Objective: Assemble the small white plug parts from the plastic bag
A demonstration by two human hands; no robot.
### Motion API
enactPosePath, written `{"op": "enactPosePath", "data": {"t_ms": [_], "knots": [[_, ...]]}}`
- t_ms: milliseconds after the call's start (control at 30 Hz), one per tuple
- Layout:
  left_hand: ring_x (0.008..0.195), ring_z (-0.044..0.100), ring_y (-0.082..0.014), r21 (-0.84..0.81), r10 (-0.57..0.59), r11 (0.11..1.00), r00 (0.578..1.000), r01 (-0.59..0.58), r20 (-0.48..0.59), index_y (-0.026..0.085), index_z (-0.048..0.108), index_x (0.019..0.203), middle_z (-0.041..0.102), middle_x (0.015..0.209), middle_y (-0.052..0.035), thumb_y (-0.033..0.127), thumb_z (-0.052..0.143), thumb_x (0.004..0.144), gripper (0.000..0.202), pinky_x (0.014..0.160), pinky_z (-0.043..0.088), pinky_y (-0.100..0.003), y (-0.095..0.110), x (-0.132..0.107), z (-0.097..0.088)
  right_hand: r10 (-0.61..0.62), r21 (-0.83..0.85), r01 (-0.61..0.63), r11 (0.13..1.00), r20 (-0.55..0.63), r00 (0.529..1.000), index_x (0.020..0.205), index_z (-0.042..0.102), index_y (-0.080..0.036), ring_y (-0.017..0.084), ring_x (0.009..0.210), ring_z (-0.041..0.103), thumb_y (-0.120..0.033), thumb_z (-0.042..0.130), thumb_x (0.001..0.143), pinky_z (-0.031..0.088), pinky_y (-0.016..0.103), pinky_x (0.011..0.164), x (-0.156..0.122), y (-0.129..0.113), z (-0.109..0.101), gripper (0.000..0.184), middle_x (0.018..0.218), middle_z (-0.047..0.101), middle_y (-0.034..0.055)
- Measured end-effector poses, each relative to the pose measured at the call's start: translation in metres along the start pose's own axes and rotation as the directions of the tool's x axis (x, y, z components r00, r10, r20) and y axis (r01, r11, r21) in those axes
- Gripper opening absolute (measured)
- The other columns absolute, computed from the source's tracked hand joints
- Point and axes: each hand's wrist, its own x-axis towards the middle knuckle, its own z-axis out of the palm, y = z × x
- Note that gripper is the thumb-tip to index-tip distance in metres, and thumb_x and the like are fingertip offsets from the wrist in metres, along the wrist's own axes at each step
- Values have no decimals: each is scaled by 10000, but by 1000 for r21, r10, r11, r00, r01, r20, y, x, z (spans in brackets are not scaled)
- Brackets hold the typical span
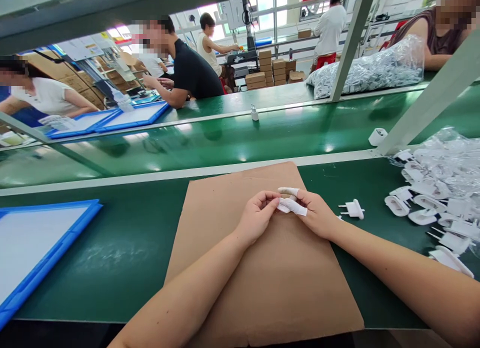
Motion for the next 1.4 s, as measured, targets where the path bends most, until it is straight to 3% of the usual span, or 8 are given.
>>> {"op": "enactPosePath", "data": {"t_ms": [167, 267, 500, 767, 900, 1000, 1133, 1400], "knots": [[680, 630, -130, -165, -66, 985, 992, 48, -108, 156, 684, 952, 708, 835, -32, 423, 841, 723, 385, 672, 516, -266, 2, 4, -2, 8, 60, -10, 998, 25, 1000, 1391, 572, -211, 166, 776, 651, -408, 751, 822, 552, 315, 740, -1, -2, 4, 629, 1019, 712, 52], [657, 629, -121, -174, -80, 983, 992, 61, -102, 151, 682, 954, 697, 795, -22, 401, 845, 717, 381, 659, 515, -257, 3, 4, -1, -17, 0, 17, 1000, 34, 999, 1255, 663, -219, 191, 858, 669, -339, 701, 861, 555, 345, 792, -2, 0, 6, 414, 1062, 717, 70], [686, 620, -116, -154, -92, 985, 993, 79, -78, 149, 703, 918, 691, 804, -27, 385, 807, 752, 307, 689, 504, -249, 4, 3, -2, 18, 38, -19, 999, 23, 1000, 1152, 715, -215, 207, 890, 690, -356, 663, 898, 550, 356, 828, 1, 3, 4, 295, 1046, 746, 65], [693, 617, -118, -160, -77, 985, 994, 64, -73, 156, 705, 962, 700, 863, -34, 399, 804, 756, 334, 686, 495, -254, 3, 4, -3, 6, 13, -4, 1000, -132, 991, 1041, 769, -229, 218, 972, 660, -365, 663, 861, 558, 366, 861, 7, 5, 0, 249, 1130, 661, 96], [695, 622, -116, -144, -85, 987, 993, 73, -78, 159, 701, 977, 698, 891, -36, 397, 796, 761, 335, 696, 497, -260, 2, 3, -2, -2, 63, 10, 998, -123, 992, 1106, 743, -240, 227, 1001, 672, -338, 635, 888, 554, 383, 913, 6, -4, -6, 262, 1106, 703, 76], [708, 624, -116, -140, -95, 987, 992, 82, -83, 160, 694, 993, 698, 889, -37, 398, 798, 756, 352, 708, 494, -256, 2, 3, -2, -119, -116, 101, 988, -159, 980, 1175, 714, -231, 207, 869, 649, -297, 585, 926, 552, 353, 818, 4, -9, -13, 288, 991, 702, 68], [709, 617, -112, -140, -92, 987, 991, 77, -100, 161, 689, 993, 687, 879, -31, 394, 803, 748, 356, 707, 488, -251, 1, 3, -3, -330, -460, 238, 856, -130, 935, 1217, 670, -176, 224, 910, 595, -200, 492, 970, 514, 352, 812, 4, -3, -19, 306, 1011, 646, 112], [744, 628, -109, -138, -24, 990, 971, -9, -237, 170, 658, 1029, 675, 899, -18, 357, 828, 710, 407, 754, 503, -259, -2, 1, 5, -221, -725, 274, 633, 169, 960, 1030, 679, -130, 245, 941, 548, -46, 553, 863, 445, 336, 796, 5, 1, -3, 225, 1012, 606, 121]]}}
